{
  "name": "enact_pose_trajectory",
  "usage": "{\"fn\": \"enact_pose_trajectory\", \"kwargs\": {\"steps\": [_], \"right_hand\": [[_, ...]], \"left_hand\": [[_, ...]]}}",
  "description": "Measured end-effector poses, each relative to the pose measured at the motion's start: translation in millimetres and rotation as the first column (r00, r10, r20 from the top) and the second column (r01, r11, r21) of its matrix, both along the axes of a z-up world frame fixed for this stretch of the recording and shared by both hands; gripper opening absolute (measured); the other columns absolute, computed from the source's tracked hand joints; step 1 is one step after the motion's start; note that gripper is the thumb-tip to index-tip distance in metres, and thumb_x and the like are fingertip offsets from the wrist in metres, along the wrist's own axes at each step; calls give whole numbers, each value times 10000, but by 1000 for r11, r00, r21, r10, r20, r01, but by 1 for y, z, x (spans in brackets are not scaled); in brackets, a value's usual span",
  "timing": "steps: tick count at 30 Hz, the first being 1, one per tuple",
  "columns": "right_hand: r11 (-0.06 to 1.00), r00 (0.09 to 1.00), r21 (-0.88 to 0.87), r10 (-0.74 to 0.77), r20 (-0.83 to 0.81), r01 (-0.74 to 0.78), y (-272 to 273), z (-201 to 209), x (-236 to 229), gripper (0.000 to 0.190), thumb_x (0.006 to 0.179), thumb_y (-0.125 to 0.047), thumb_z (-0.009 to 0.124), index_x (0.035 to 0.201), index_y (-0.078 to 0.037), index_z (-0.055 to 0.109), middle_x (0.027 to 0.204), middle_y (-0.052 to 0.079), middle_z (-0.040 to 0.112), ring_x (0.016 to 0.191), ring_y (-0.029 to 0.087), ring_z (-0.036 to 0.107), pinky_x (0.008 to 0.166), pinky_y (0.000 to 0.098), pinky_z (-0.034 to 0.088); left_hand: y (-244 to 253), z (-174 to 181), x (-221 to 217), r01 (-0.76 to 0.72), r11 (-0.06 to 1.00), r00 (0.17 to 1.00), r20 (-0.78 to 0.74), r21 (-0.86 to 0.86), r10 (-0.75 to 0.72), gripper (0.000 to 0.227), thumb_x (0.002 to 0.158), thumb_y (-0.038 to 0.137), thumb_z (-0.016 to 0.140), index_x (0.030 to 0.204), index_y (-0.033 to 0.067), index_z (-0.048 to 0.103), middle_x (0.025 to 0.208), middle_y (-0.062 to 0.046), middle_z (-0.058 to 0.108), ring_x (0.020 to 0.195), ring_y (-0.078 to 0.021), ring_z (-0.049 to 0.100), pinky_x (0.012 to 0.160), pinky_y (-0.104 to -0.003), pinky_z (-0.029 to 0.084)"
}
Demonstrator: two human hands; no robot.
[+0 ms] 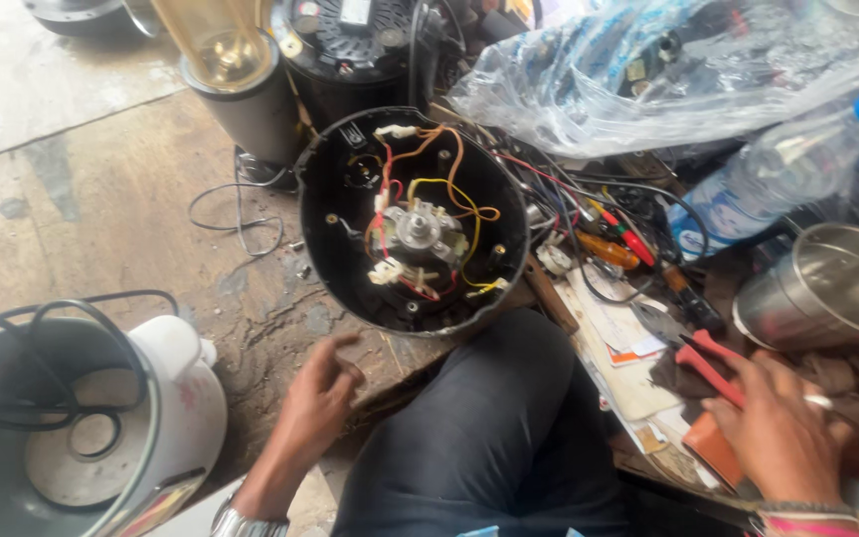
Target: The person disassembles the housing of a mixer grinder, removes internal motor components, and uses a screwdriver and pliers to adjust the wiring and internal assembly before reinstalling the motor parts.
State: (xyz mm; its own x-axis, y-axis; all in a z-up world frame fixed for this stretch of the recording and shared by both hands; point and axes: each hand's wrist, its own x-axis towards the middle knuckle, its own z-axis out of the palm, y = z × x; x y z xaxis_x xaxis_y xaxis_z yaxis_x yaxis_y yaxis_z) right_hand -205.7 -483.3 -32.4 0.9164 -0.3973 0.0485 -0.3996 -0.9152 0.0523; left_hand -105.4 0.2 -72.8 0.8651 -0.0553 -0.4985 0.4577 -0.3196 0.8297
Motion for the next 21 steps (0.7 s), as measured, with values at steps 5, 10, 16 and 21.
{"fn": "enact_pose_trajectory", "kwargs": {"steps": [5,10,16,21], "right_hand": [[993,973,-84,-101,-210,86,-12,-3,12,511,763,-467,763,1236,-281,714,1389,19,613,1275,302,606,1008,602,454],[998,979,-55,5,-204,-17,-22,10,24,449,825,-552,667,1143,-260,789,1109,100,697,992,343,718,854,471,569],[947,983,275,-141,-117,168,-38,21,27,454,1065,-481,562,981,-109,809,644,158,641,612,333,634,596,461,520],[931,995,365,-37,97,-1,-26,7,-12,430,979,-436,665,956,-29,803,591,128,602,521,217,586,515,347,468]], "left_hand": [[6,22,-5,13,854,991,-108,-519,-81,199,901,127,707,1051,-3,729,840,-62,720,730,-140,677,696,-298,589],[-2,35,-16,-26,711,987,-130,-703,-92,173,878,131,752,917,-23,684,787,-93,718,662,-168,684,621,-310,571],[-29,40,-20,-31,744,982,-159,-668,-102,185,909,153,754,925,-21,691,733,-70,696,624,-141,636,584,-283,525],[-46,63,-33,79,844,993,-36,-530,-116,177,911,171,730,997,18,755,754,-23,695,650,-100,609,599,-262,524]]}}
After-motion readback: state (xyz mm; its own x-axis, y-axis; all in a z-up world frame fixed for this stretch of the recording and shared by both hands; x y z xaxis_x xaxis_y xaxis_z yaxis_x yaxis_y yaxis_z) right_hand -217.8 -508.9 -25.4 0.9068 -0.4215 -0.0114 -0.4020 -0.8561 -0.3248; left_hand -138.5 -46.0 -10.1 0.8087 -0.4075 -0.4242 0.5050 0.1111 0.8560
